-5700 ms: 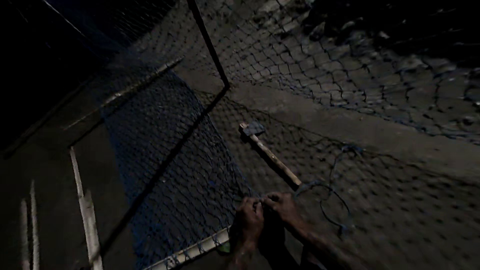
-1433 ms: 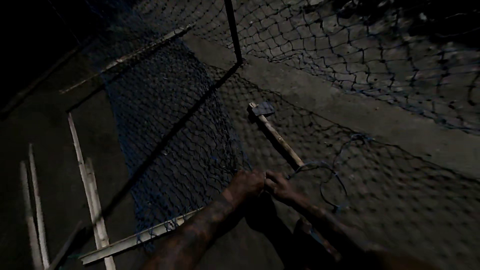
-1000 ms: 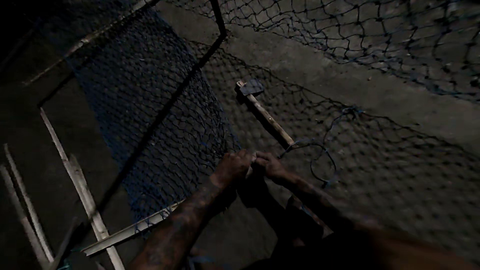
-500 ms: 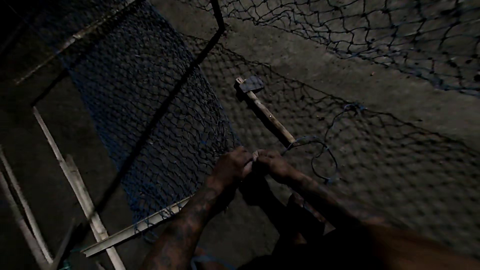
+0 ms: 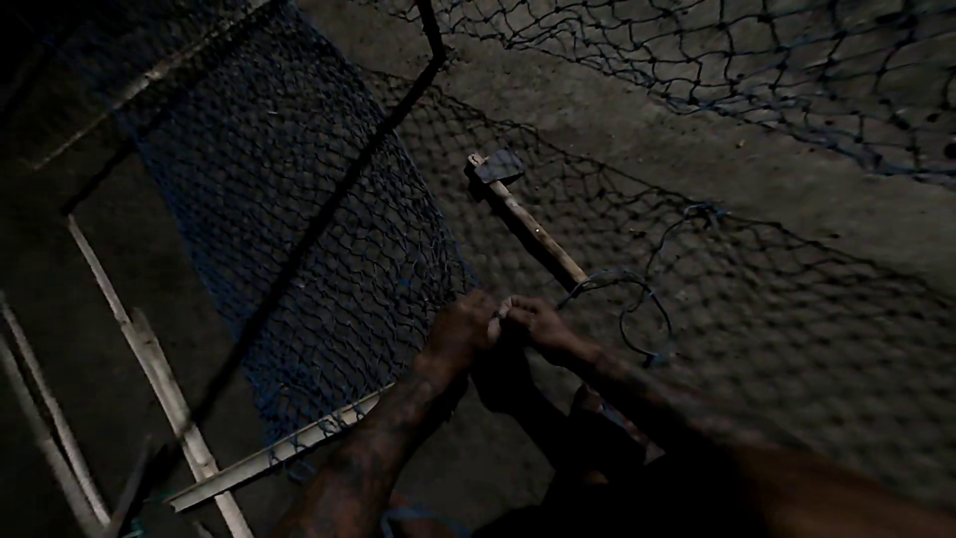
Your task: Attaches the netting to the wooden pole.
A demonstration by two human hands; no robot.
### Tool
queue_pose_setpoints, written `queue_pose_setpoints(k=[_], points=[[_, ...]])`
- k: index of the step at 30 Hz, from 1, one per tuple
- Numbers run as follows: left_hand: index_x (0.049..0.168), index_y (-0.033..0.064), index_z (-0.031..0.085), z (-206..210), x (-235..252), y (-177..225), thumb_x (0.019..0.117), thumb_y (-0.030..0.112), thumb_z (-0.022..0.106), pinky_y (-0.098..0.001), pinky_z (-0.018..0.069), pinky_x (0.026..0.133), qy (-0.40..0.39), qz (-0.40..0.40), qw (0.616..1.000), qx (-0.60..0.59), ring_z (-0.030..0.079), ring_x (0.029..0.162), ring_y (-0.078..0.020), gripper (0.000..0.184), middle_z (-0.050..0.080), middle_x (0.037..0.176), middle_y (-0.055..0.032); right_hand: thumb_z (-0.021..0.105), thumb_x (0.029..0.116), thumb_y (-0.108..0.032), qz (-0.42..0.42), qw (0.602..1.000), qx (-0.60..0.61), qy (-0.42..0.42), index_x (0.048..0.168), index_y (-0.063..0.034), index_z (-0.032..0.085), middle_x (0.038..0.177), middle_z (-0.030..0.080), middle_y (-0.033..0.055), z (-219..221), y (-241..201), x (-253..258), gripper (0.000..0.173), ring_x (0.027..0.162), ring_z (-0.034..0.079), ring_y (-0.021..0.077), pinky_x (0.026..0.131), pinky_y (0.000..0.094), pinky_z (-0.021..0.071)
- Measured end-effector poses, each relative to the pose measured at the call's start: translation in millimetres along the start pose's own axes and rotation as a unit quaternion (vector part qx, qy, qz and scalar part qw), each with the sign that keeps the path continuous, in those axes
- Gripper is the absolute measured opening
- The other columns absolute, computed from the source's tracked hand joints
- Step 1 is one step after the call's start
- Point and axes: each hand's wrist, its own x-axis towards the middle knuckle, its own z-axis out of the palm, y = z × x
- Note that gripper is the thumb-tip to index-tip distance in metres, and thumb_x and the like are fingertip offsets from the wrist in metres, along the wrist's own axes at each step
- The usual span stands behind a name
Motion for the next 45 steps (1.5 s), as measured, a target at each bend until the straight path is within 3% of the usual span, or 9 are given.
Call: queue_pose_setpoints(k=[8, 17, 24, 27, 32, 34, 36, 40, 45], points=[[0.1, -0.0037, 0.072, 2.0, -0.3, 3.3, 0.0985, 0.019, 0.059, -0.0497, 0.0596, 0.073, -0.018, 0.055, 0.995, 0.08, 0.072, 0.085, -0.0353, 0.026, 0.07, 0.099, -0.02, 0.045, 0.1039, -0.008, -0.012, 1.0, 0.003, -0.011, 0.095, -0.0047, 0.057, 0.071, 0.059, -0.0021, -0.1, 5.5, -1.1, 0.016, 0.059, 0.055, 0.0052, 0.056, 0.022, 0.0477], [0.1, -0.0041, 0.072, -3.3, 1.5, 0.8, 0.0971, 0.017, 0.059, -0.0502, 0.0591, 0.076, -0.062, 0.066, 0.993, 0.073, 0.072, 0.089, -0.0353, 0.025, 0.07, 0.102, -0.0203, 0.043, 0.106, -0.01, 0.011, 1.0, 0.02, -0.013, 0.096, -0.0034, 0.057, 0.074, 0.062, 0.0004, 4.5, 7.8, -3.1, 0.019, 0.063, 0.059, 0.0073, 0.059, 0.0241, 0.0513], [0.092, -0.0037, 0.07, 10.3, -1.8, -8.4, 0.0957, 0.018, 0.061, -0.048, 0.0596, 0.067, 0.001, 0.105, 0.99, 0.09, 0.072, 0.079, -0.0335, 0.024, 0.07, 0.094, -0.0195, 0.045, 0.1042, -0.009, 0.003, 1.0, 0.021, -0.006, 0.095, -0.0046, 0.058, 0.072, 0.058, -0.0018, 3.2, 14.5, 0.0, 0.016, 0.062, 0.057, 0.0069, 0.06, 0.0244, 0.051], [0.085, -0.0024, 0.068, 18.2, -2.0, -15.4, 0.0932, 0.015, 0.063, -0.0443, 0.0586, 0.06, 0.049, 0.147, 0.982, 0.106, 0.07, 0.072, -0.0308, 0.02, 0.068, 0.086, -0.0171, 0.045, 0.1058, -0.01, 0.018, 1.0, 0.024, -0.005, 0.1, -0.003, 0.059, 0.075, 0.063, 0.0004, 3.4, 11.8, -0.9, 0.017, 0.066, 0.063, 0.0086, 0.064, 0.0268, 0.0558], [0.083, -0.0017, 0.069, 26.2, -1.7, -22.8, 0.0918, 0.013, 0.061, -0.041, 0.0574, 0.057, 0.107, 0.173, 0.973, 0.105, 0.069, 0.067, -0.0281, 0.019, 0.067, 0.081, -0.0153, 0.047, 0.1048, -0.012, -0.007, 1.0, -0.013, 0.0, 0.098, -0.0039, 0.059, 0.074, 0.061, -0.0001, 2.0, 16.4, 2.9, 0.016, 0.065, 0.059, 0.0076, 0.063, 0.0256, 0.0523], [0.083, -0.0002, 0.069, 31.9, -4.8, -22.8, 0.0913, 0.014, 0.061, -0.041, 0.0579, 0.058, 0.134, 0.128, 0.981, 0.057, 0.069, 0.066, -0.0261, 0.019, 0.068, 0.08, -0.0137, 0.047, 0.1042, -0.012, -0.026, 0.999, -0.029, 0.0, 0.098, -0.004, 0.06, 0.076, 0.061, -0.0002, 1.1, 19.5, 4.2, 0.016, 0.066, 0.059, 0.0071, 0.065, 0.0256, 0.0524], [0.086, 0.001, 0.073, 36.6, -10.1, -16.3, 0.089, 0.015, 0.064, -0.039, 0.0595, 0.065, 0.151, 0.013, 0.988, -0.043, 0.07, 0.072, -0.0222, 0.017, 0.071, 0.083, -0.0114, 0.046, 0.1029, -0.01, -0.038, 0.999, -0.033, 0.004, 0.098, -0.0027, 0.059, 0.077, 0.06, 0.001, 0.7, 20.3, 5.0, 0.015, 0.068, 0.06, 0.0087, 0.067, 0.0276, 0.0535], [0.106, 0.0011, 0.074, 34.8, -16.3, 4.2, 0.0929, 0.015, 0.064, -0.0295, 0.0575, 0.079, 0.087, -0.231, 0.933, -0.26, 0.069, 0.086, -0.0124, 0.022, 0.073, 0.102, -0.0104, 0.046, 0.1024, -0.009, -0.041, 0.999, -0.023, 0.007, 0.098, -0.0022, 0.058, 0.077, 0.06, 0.0021, -1.4, 19.8, 5.1, 0.014, 0.067, 0.06, 0.0105, 0.064, 0.029, 0.0539], [0.107, 0.0007, 0.074, 43.6, -17.1, 10.4, 0.096, 0.017, 0.067, -0.0284, 0.0579, 0.077, 0.104, -0.296, 0.874, -0.37, 0.069, 0.081, -0.01, 0.02, 0.073, 0.095, -0.0077, 0.046, 0.1009, -0.009, -0.073, 0.997, -0.032, -0.003, 0.097, -0.0025, 0.059, 0.077, 0.06, 0.0011, -0.6, 22.4, 4.8, 0.015, 0.068, 0.06, 0.009, 0.065, 0.0278, 0.0531]])
